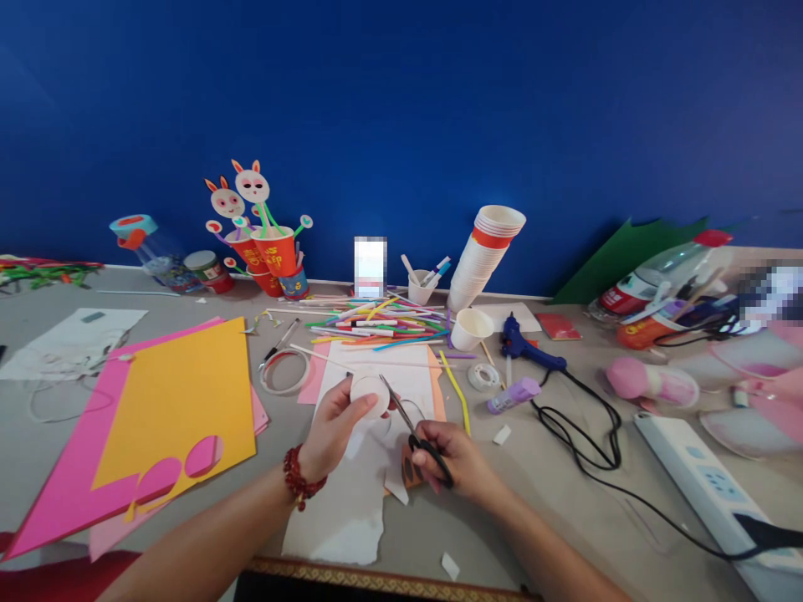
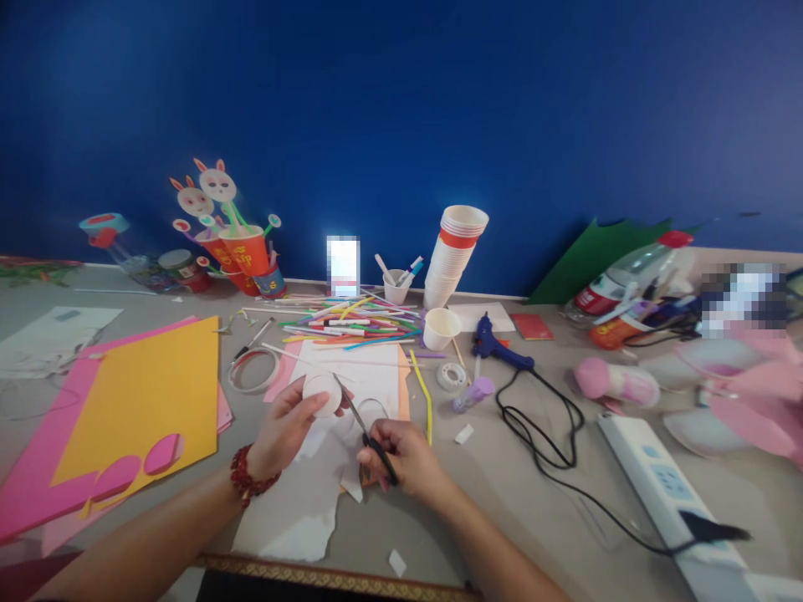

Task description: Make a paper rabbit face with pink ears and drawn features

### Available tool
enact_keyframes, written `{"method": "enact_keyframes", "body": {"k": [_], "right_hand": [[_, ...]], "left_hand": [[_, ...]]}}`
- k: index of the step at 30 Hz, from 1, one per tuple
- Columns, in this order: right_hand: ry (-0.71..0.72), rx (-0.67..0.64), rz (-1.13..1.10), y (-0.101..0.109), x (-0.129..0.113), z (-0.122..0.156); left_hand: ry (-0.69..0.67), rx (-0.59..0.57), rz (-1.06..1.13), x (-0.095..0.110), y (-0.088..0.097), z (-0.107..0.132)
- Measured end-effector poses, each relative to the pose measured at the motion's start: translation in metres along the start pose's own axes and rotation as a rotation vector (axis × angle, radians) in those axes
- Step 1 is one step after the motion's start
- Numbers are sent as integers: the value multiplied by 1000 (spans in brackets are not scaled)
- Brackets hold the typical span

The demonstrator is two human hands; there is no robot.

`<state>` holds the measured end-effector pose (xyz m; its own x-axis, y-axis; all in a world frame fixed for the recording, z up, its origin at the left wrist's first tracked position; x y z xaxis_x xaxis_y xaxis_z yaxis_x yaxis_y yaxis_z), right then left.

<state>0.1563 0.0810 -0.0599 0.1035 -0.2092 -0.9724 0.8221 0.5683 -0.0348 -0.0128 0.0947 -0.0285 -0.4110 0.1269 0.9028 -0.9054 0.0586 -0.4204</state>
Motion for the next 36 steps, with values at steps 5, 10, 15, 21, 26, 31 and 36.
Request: {"method": "enact_keyframes", "body": {"k": [5,10,15,21,26,31,36], "right_hand": [[11,6,28,1,3,-1],[8,12,40,2,3,0],[-18,-28,-9,-1,2,1],[-31,-50,-53,-1,-1,2],[-32,-50,-33,0,-2,3],[-33,-45,-37,1,1,2],[-27,-50,-35,2,1,1]], "left_hand": [[-9,-2,-12,1,0,0],[-32,-8,-34,2,0,0],[-55,-66,-118,3,-1,1],[-90,-158,-207,7,-7,2],[-93,-155,-201,5,-6,2],[-100,-174,-189,4,-5,3],[-83,-172,-156,3,-5,1]]}}
Point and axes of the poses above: each hand's wrist, its own z-axis away from the middle knuckle, its own y-axis out of the back of the hand, x = y × z, the point moved 5 cm from there along -z, towards the middle knuckle
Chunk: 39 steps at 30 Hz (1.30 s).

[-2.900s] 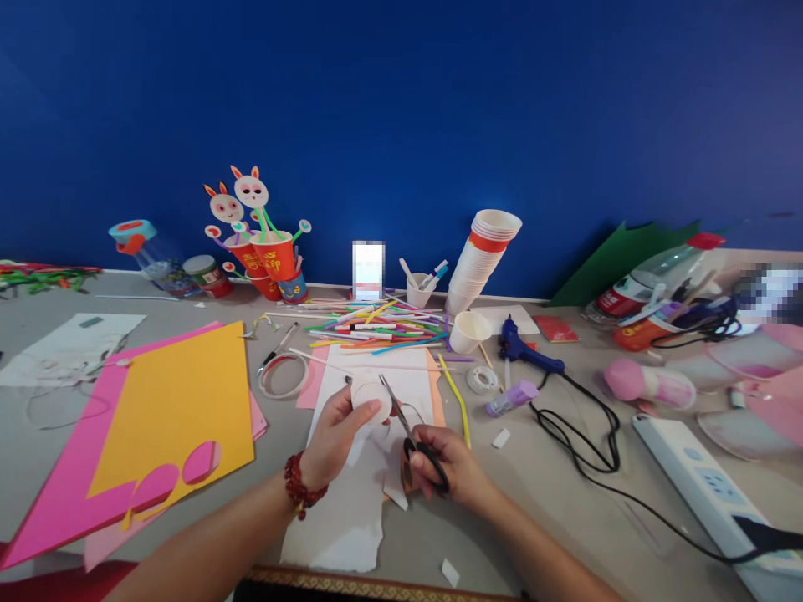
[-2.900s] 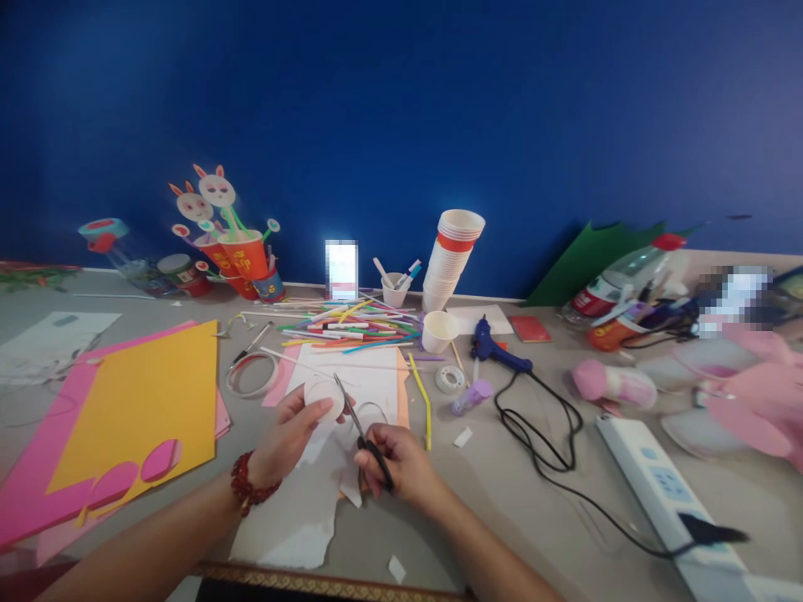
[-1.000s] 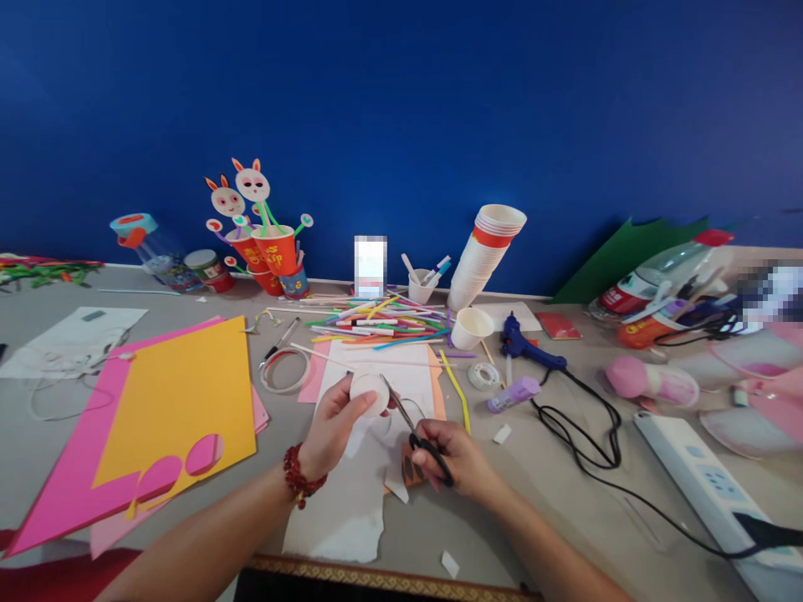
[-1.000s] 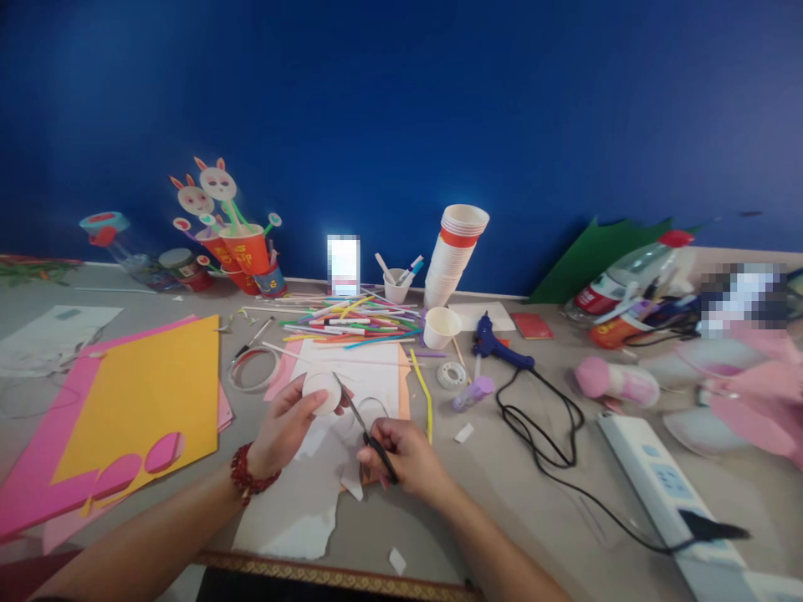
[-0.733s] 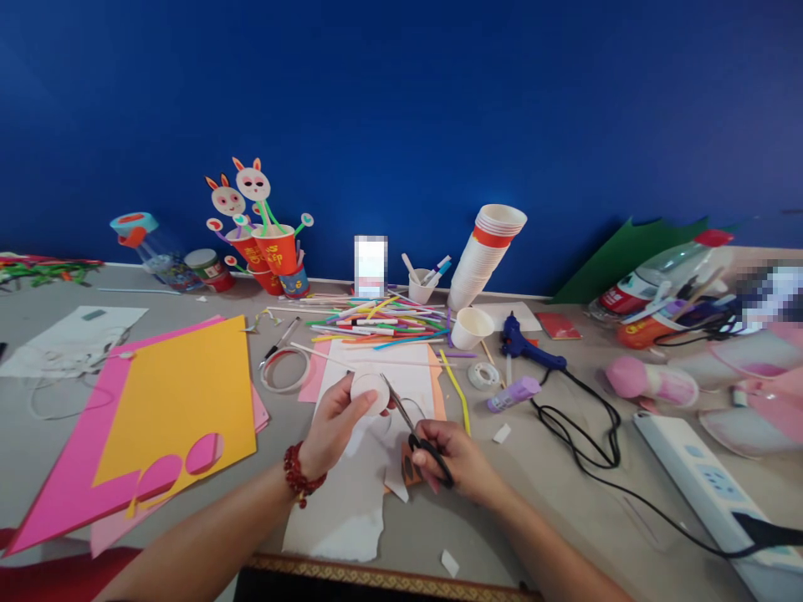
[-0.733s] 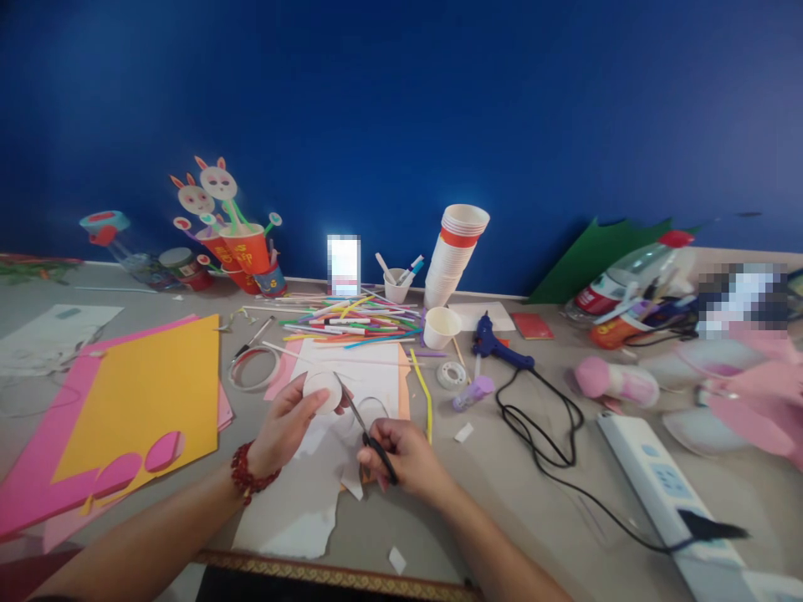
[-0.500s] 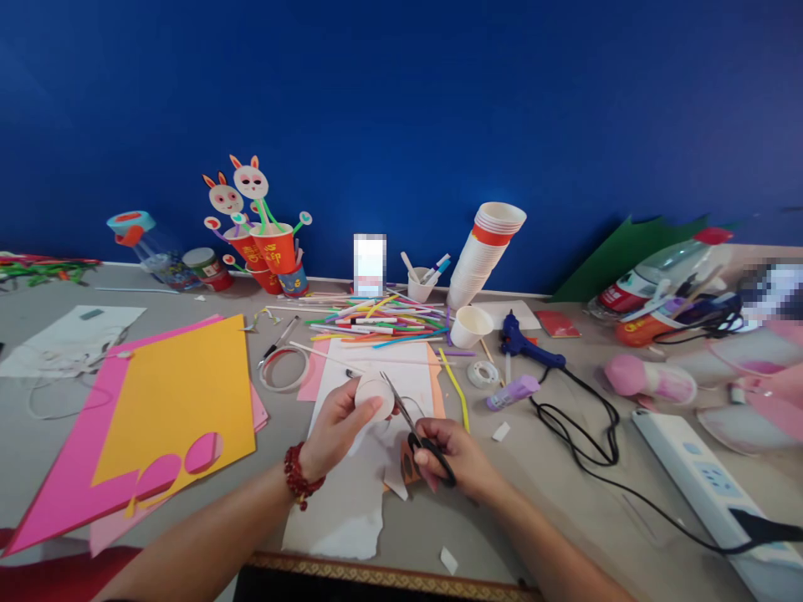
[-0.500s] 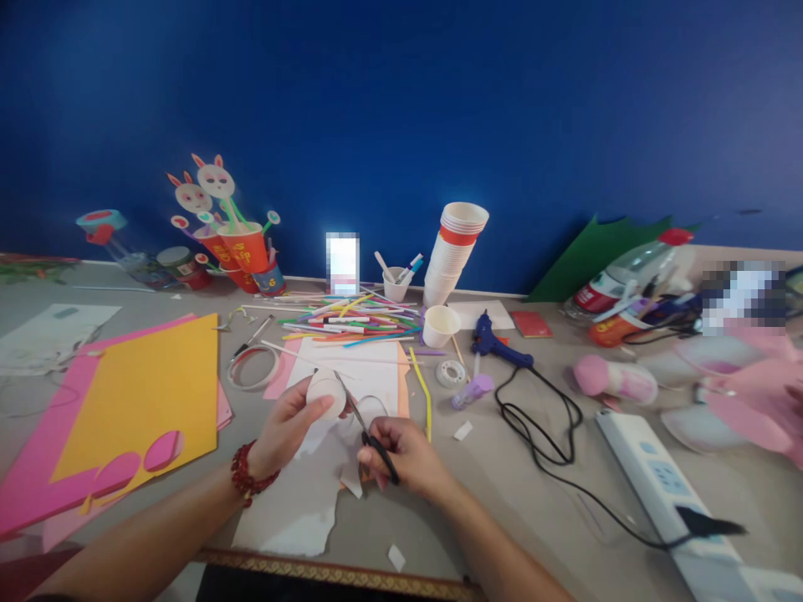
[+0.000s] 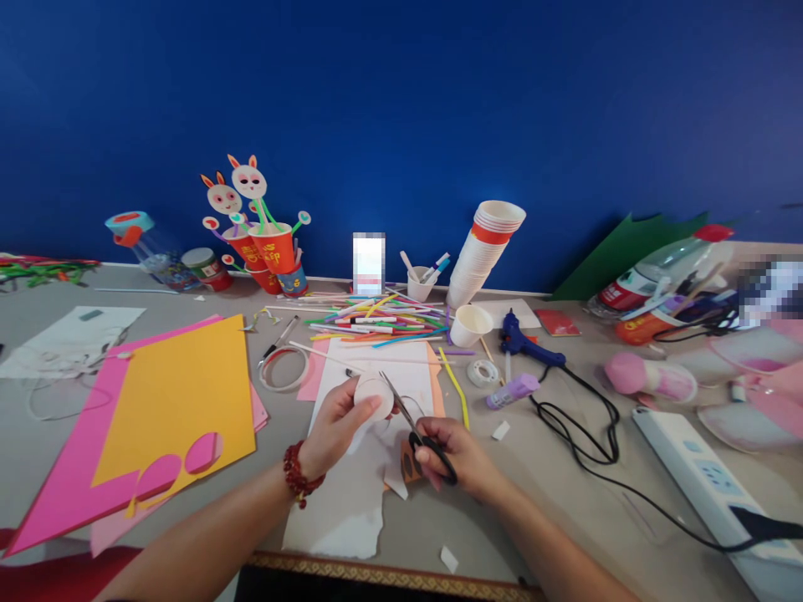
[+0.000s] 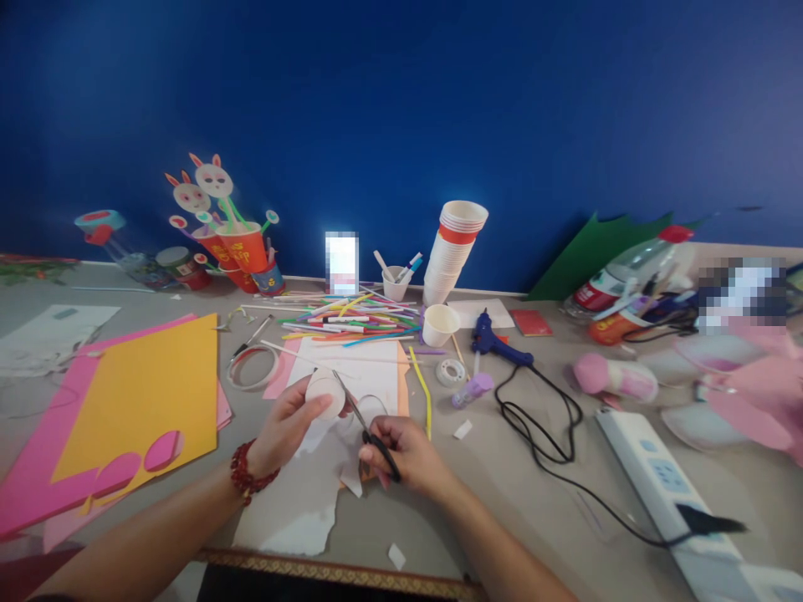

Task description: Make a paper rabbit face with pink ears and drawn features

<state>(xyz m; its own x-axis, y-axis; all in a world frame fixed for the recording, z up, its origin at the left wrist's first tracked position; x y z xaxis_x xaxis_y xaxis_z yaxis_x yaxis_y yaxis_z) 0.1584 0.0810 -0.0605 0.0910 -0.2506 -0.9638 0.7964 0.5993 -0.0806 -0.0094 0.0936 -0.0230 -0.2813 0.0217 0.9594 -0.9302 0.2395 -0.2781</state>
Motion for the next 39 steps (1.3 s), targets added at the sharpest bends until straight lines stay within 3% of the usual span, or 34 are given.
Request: {"method": "enact_keyframes", "body": {"k": [39], "right_hand": [[0,1,38,0,-3,0]], "left_hand": [[24,18,66,-6,5,0]]}}
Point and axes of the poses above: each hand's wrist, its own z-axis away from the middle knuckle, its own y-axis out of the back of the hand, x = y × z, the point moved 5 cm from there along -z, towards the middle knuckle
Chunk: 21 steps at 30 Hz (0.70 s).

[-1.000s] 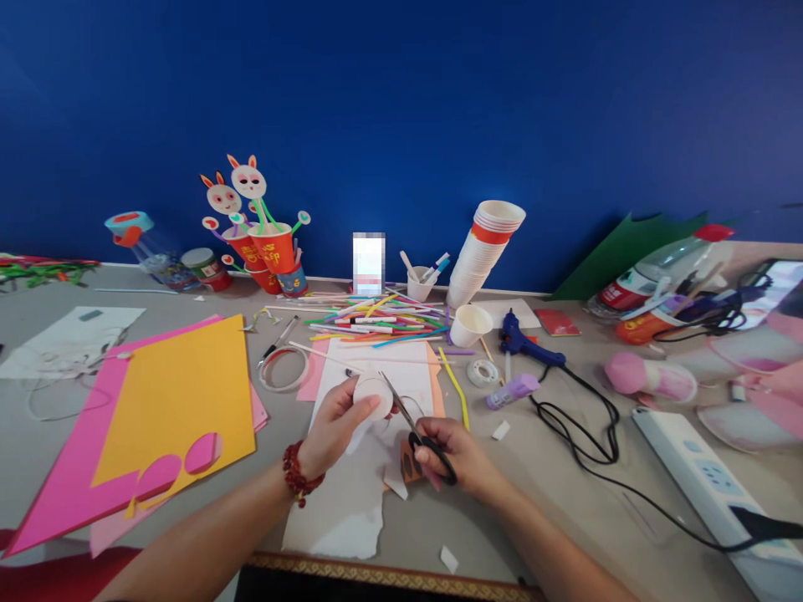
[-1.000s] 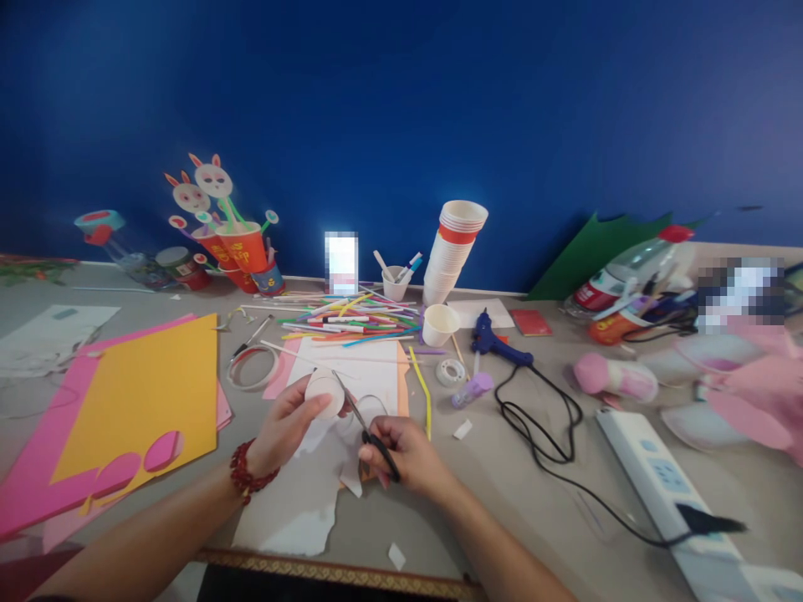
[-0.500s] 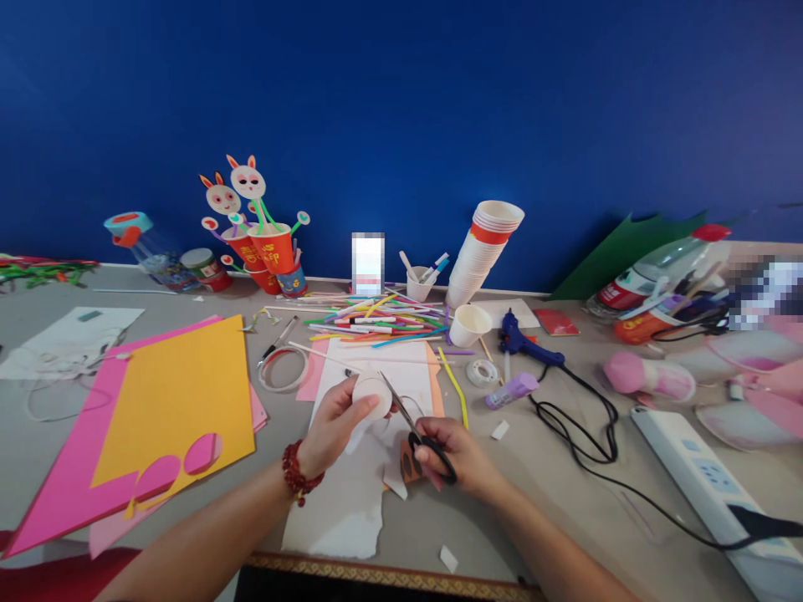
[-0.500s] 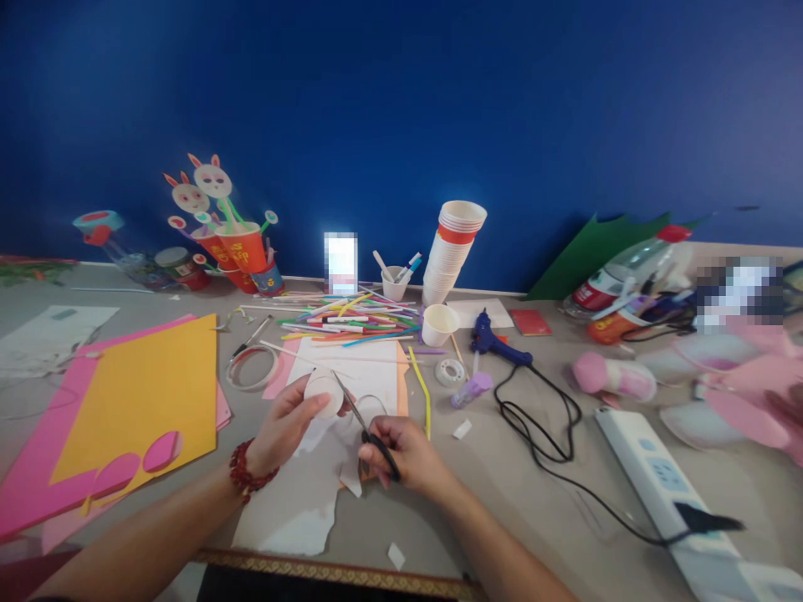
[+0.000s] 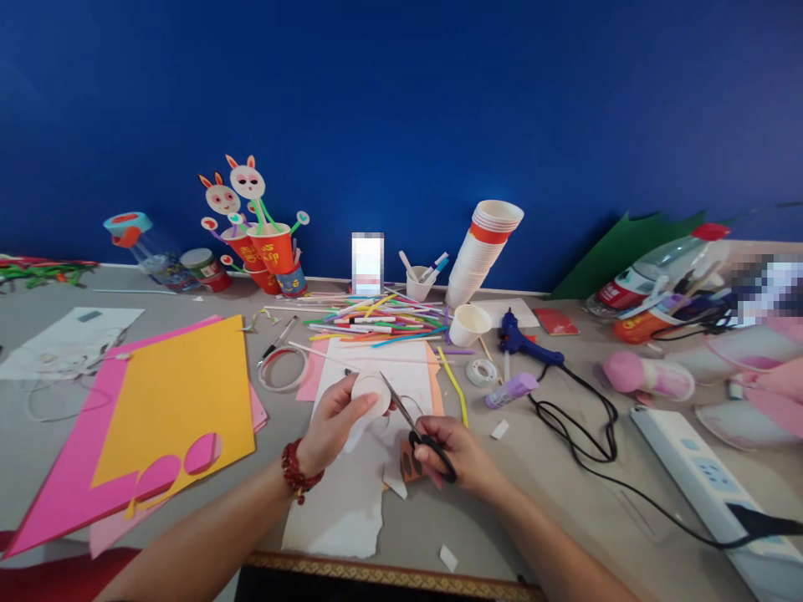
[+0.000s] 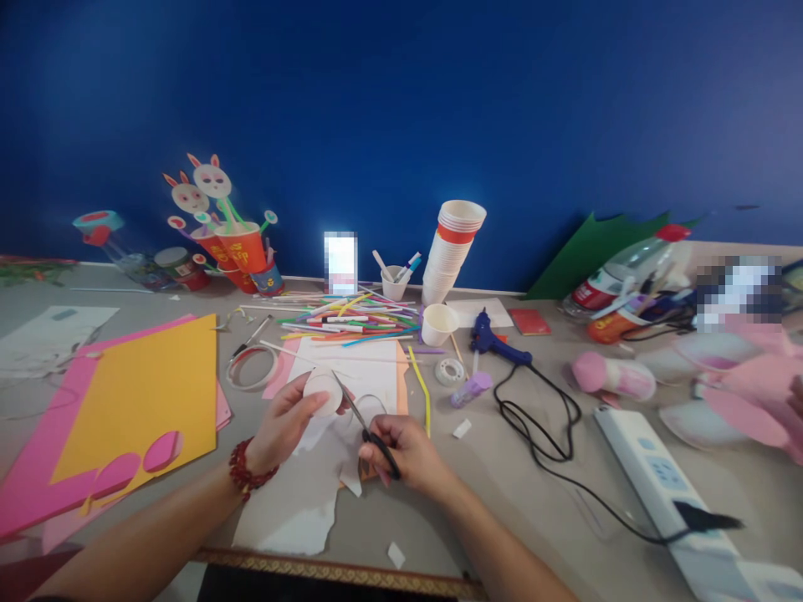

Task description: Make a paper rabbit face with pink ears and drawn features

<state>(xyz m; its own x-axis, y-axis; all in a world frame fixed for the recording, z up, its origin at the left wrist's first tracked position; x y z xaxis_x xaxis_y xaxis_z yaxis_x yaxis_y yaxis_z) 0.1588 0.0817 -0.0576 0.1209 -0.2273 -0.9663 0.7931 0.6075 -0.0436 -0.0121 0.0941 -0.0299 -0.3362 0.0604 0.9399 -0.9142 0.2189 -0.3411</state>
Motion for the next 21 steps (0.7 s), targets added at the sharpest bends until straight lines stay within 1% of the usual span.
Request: {"method": "enact_keyframes", "body": {"k": [9,15,21], "right_hand": [[20,8,18,0,0,0],[36,7,12,0,2,0],[23,12,23,2,4,0]], "left_hand": [[33,59,12,2,1,-1],[72,78,37,-3,1,1],[50,76,24,-1,1,0]]}}
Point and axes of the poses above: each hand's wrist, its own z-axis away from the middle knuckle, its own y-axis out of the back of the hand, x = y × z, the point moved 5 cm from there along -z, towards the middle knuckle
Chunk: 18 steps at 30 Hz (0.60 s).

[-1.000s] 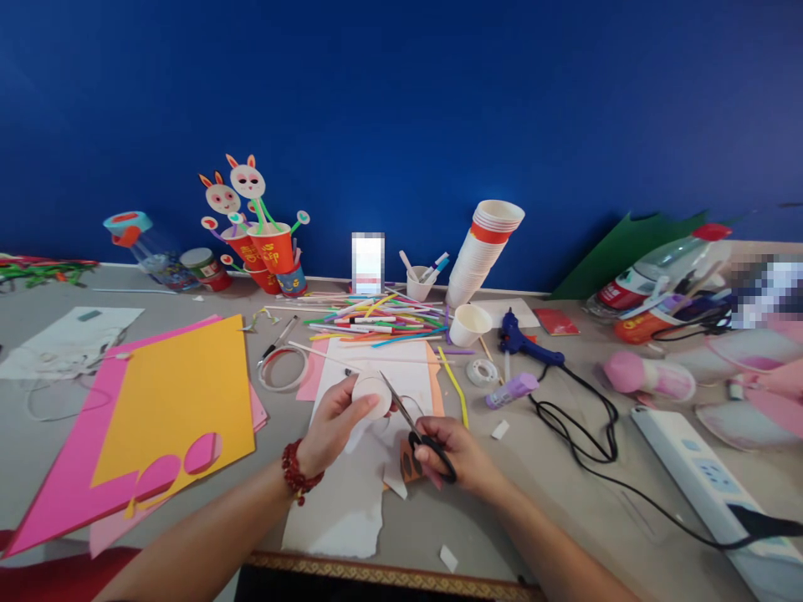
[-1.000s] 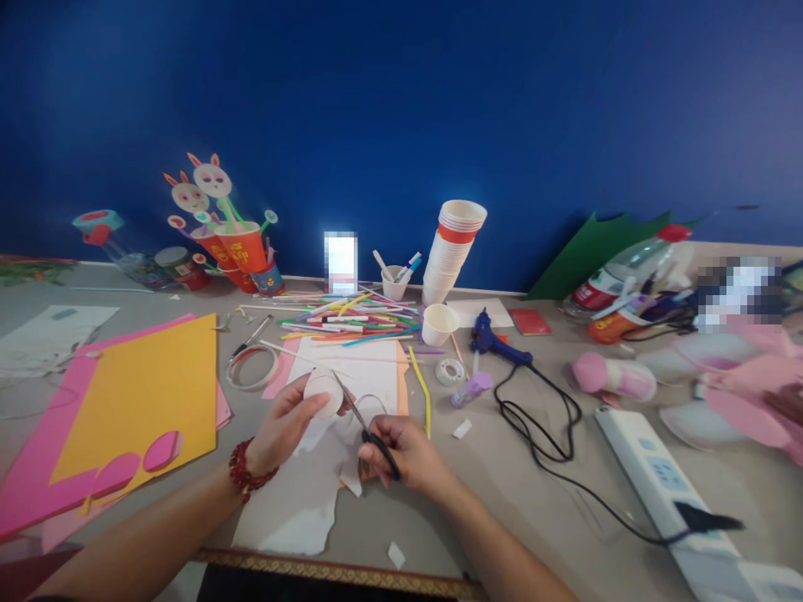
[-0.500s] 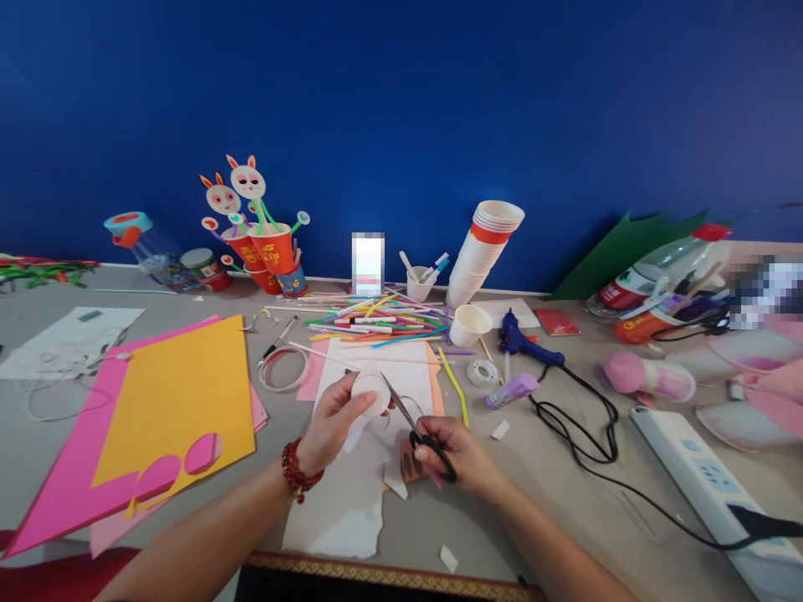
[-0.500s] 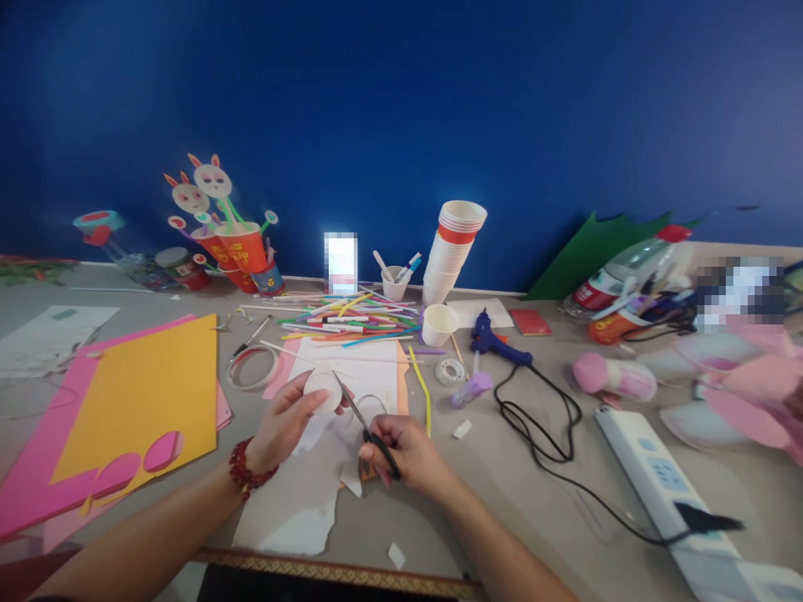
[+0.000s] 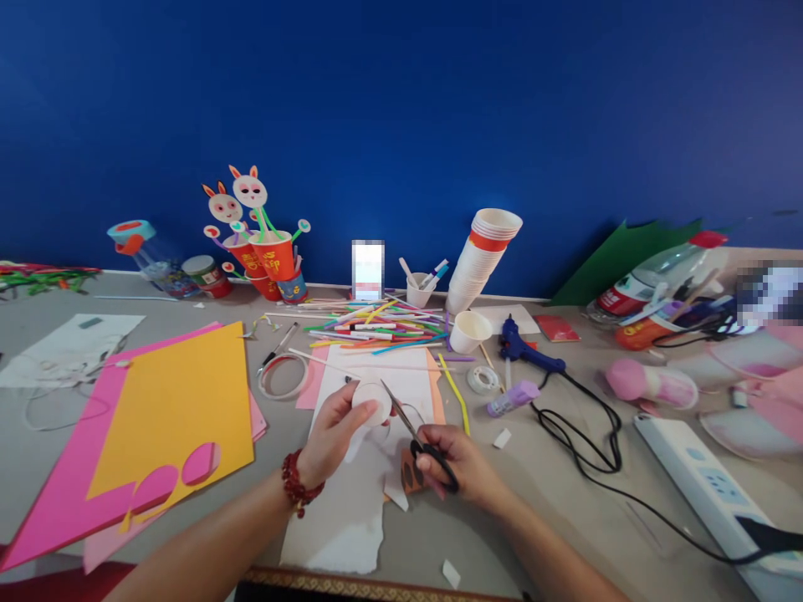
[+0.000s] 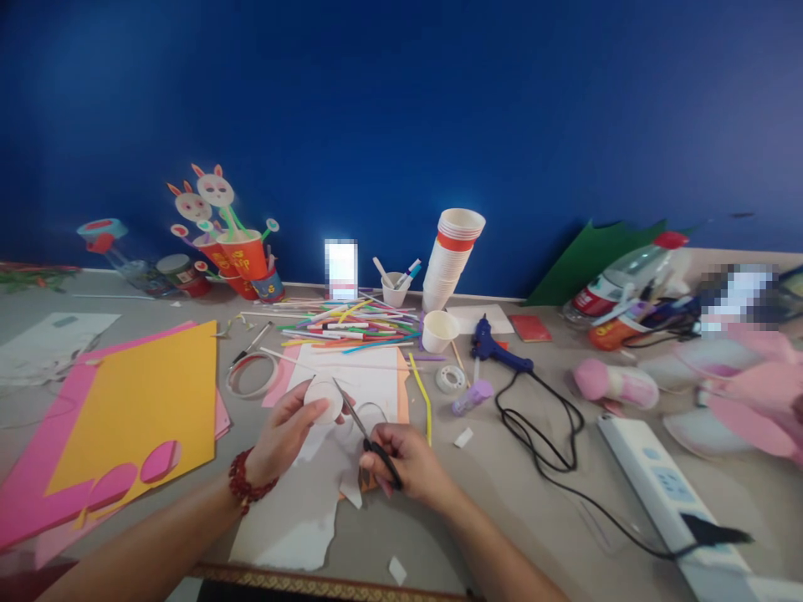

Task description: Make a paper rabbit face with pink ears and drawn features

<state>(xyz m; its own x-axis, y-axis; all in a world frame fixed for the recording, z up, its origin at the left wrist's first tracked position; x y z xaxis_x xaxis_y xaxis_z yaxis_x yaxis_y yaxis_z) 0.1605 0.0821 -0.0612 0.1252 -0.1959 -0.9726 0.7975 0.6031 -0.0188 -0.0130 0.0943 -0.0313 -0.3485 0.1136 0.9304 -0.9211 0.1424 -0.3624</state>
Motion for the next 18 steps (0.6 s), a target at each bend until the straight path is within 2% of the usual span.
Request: {"method": "enact_keyframes", "body": {"k": [10,18], "right_hand": [[-10,-15,-8,1,2,-1],[-59,-7,-78,-1,1,1]], "left_hand": [[-20,5,-25,1,2,-1],[-18,-52,-94,4,-3,1]]}}
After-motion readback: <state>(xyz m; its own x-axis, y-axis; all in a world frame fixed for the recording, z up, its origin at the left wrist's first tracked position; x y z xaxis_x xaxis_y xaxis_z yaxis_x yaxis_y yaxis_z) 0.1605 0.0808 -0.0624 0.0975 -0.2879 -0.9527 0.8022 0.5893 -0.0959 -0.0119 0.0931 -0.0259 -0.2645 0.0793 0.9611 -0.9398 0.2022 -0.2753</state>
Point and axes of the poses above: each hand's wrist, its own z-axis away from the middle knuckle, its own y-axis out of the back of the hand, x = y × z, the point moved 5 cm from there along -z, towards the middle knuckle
